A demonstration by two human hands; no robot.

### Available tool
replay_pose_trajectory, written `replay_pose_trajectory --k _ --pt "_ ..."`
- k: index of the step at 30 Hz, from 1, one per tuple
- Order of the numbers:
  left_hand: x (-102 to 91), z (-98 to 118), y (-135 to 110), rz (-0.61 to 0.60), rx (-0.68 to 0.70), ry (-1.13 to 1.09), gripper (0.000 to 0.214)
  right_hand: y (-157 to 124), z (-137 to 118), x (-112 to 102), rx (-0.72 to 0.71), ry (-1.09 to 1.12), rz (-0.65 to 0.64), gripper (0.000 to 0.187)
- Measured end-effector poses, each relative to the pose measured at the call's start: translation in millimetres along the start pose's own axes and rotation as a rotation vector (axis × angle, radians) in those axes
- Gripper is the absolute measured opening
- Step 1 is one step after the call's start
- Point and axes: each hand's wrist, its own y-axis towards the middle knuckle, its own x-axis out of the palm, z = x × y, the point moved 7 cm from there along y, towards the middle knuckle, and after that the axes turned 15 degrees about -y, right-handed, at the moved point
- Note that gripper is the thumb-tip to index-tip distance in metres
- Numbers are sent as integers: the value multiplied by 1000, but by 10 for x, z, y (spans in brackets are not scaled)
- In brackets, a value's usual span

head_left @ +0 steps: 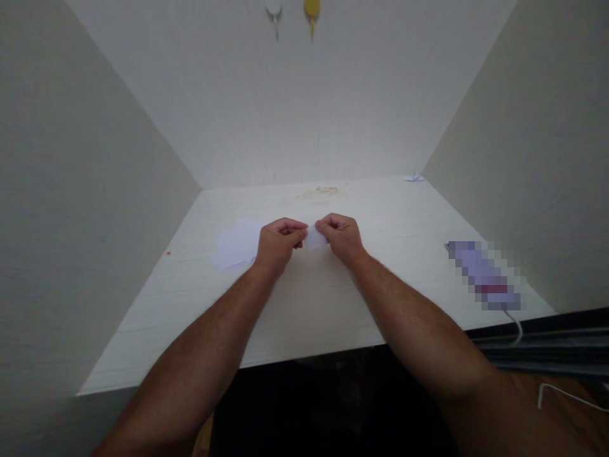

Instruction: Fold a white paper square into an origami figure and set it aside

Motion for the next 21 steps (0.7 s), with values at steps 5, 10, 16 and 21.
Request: replay_pose_trajectory --k 5,10,16,21 --pt "-59 -21 29 59 19 -19 10 10 38 58 25 -24 -85 25" --pt "-81 0 27 76 50 -8 10 21 46 50 3 -92 -110 26" --pt "-87 12 21 89 62 13 9 20 -12 23 -71 -202 -57 24" --pt "-124 11 36 107 70 20 10 29 32 80 -24 -123 -142 24"
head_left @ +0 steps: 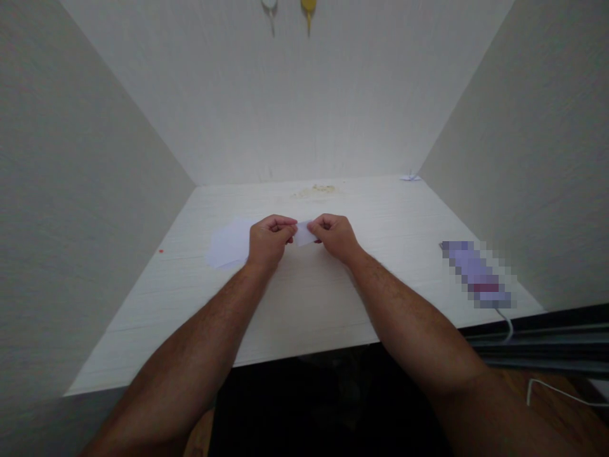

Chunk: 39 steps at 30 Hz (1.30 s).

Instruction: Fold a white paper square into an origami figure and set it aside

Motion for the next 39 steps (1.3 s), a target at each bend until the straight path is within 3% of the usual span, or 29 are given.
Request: replay_pose_trajectory --k 11,17,22,32,39 --pt "-30 -2 27 23 -2 -32 12 -31 -83 -42 -54 -297 33 26" --pt "-101 -17 59 85 2 -66 12 -56 -166 -4 -169 -411 -10 28" --pt "-70 -24 53 58 13 -81 12 -58 -165 -29 -176 -516 35 26" --pt "-88 -81 80 91 -23 -191 16 -51 -128 -7 -130 -204 -48 25" --pt "-27 -96 61 11 -43 -189 17 -61 -148 -36 -110 -243 -17 30"
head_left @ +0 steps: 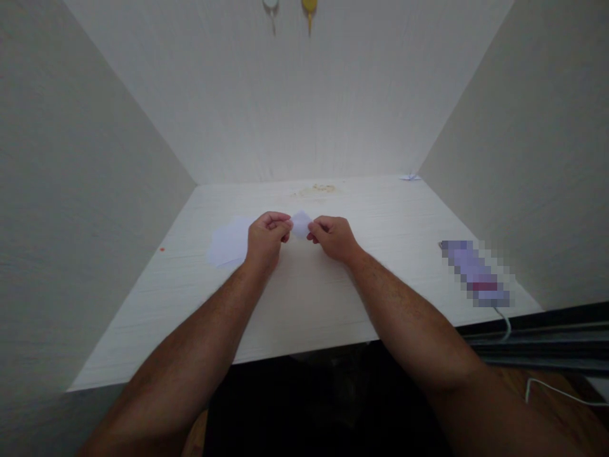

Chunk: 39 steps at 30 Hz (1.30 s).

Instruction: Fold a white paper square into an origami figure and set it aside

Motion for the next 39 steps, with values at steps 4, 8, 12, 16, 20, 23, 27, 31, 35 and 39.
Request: replay_pose_trajectory --k 4,8,12,16,20,23,27,31,35,39 --pt "16 -20 2 -60 -47 74 12 -7 -38 -51 -43 -92 37 28" --pt "46 26 -18 -112 -25 123 13 -17 -72 3 -96 -143 -12 28" --pt "115 -36 -71 -222 -84 155 21 -44 -117 71 -167 -143 -24 32" --pt "84 -93 -72 -183 -116 111 18 -65 -144 112 -195 -142 -36 34" --pt "97 -121 -80 -145 -196 -4 17 -62 -154 114 -160 -110 -64 33" --pt "102 -126 -91 -111 -244 -27 16 -58 -170 107 -153 -79 -76 32" --pt "109 -128 -89 -110 -268 -16 11 -52 -159 99 -146 -63 -82 29" --pt "102 -139 -78 -111 -318 -46 16 -49 -118 88 -139 -73 -74 27" --pt "64 -108 -48 -106 -267 -55 21 -53 -71 97 -131 -87 -71 26" --pt "54 -77 -48 -151 -156 102 19 -64 -71 105 -142 -89 -57 26"
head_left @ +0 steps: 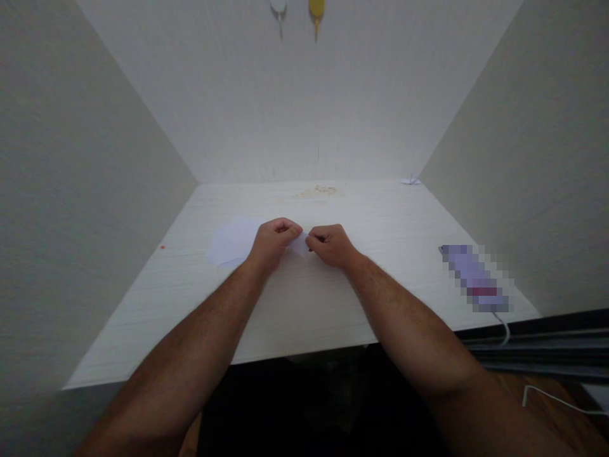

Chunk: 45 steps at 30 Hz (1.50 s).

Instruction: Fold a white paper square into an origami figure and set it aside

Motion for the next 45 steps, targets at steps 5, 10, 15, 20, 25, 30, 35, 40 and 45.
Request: replay_pose_trajectory --k 5,10,15,20,25,30,35,40,45 --pt "74 103 -44 -74 114 270 16 -7 -17 -22 8 21 40 23" --pt "106 186 -60 -90 169 355 13 -1 -38 -66 -4 4 104 13" --pt "150 228 -103 -57 260 450 13 5 -59 -82 3 -52 134 16" --pt "161 255 -137 21 306 525 13 15 -67 -65 16 -80 137 19" --pt "157 283 -158 54 330 551 11 22 -65 -10 32 -97 103 28" --pt "107 301 -138 91 333 555 12 35 -43 4 33 -133 27 38" --pt "-92 267 -38 163 240 349 14 7 13 -87 94 -94 76 49" --pt "-69 219 -14 100 184 276 17 -7 10 -73 93 22 83 29" --pt "32 143 -19 -25 112 160 18 7 -28 -59 57 52 69 23"
